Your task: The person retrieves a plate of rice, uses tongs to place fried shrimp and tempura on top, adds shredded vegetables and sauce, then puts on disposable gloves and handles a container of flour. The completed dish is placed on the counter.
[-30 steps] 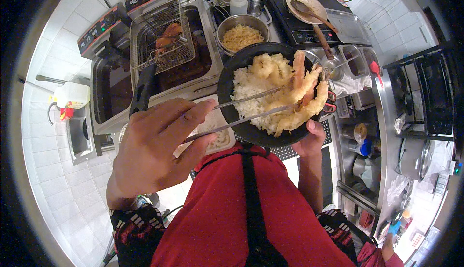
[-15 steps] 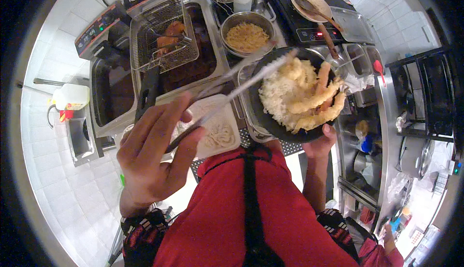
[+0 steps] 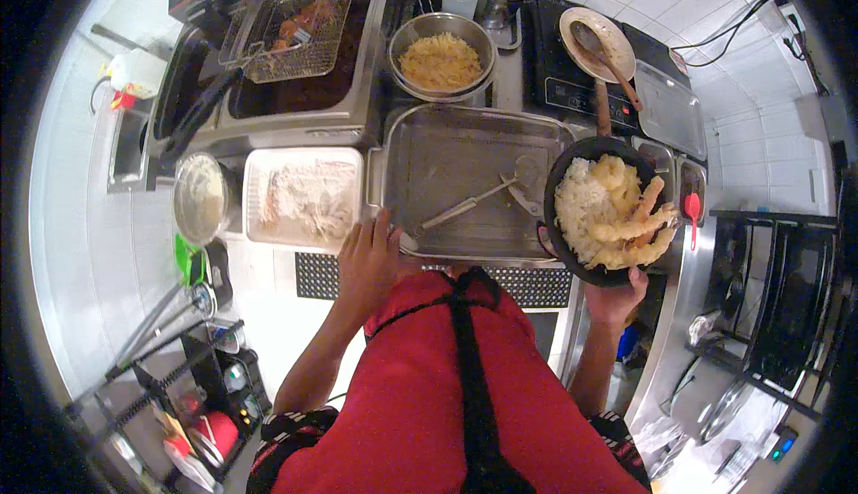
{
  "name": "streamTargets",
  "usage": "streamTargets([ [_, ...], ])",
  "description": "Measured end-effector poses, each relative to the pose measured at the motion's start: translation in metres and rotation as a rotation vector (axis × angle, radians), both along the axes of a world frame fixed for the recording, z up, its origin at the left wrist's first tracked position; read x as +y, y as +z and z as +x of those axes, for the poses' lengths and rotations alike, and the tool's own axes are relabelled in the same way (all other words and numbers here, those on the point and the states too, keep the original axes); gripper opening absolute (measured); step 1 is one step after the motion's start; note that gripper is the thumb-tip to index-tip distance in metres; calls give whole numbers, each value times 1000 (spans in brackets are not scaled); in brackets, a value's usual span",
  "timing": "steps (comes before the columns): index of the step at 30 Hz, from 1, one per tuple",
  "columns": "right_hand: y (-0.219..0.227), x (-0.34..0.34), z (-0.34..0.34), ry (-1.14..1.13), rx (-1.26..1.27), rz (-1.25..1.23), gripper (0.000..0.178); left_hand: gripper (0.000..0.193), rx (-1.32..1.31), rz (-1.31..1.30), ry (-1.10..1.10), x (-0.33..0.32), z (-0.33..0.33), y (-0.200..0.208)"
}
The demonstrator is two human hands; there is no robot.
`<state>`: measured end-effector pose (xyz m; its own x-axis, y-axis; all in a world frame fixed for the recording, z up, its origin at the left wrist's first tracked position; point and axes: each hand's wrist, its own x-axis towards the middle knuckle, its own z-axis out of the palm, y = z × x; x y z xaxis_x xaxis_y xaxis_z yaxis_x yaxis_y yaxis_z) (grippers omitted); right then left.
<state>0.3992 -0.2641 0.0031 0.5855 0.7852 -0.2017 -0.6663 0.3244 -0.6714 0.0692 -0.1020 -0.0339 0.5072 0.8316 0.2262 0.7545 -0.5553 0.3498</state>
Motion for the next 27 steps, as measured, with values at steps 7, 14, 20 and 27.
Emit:
streamTargets([
  [7, 6, -22, 61, 19, 20, -100, 79, 38, 52, 28, 141, -6, 59, -29],
  [14, 1, -34, 84, -95, 61, -79, 83, 41, 471, 385, 206, -1, 85, -41],
  [20, -11, -38, 92, -31, 100, -79, 79, 37, 530, 49, -186, -3, 132, -76],
  [27, -25, -37, 89, 109, 136, -52, 81, 30, 321, -212, -158, 8, 138, -7],
])
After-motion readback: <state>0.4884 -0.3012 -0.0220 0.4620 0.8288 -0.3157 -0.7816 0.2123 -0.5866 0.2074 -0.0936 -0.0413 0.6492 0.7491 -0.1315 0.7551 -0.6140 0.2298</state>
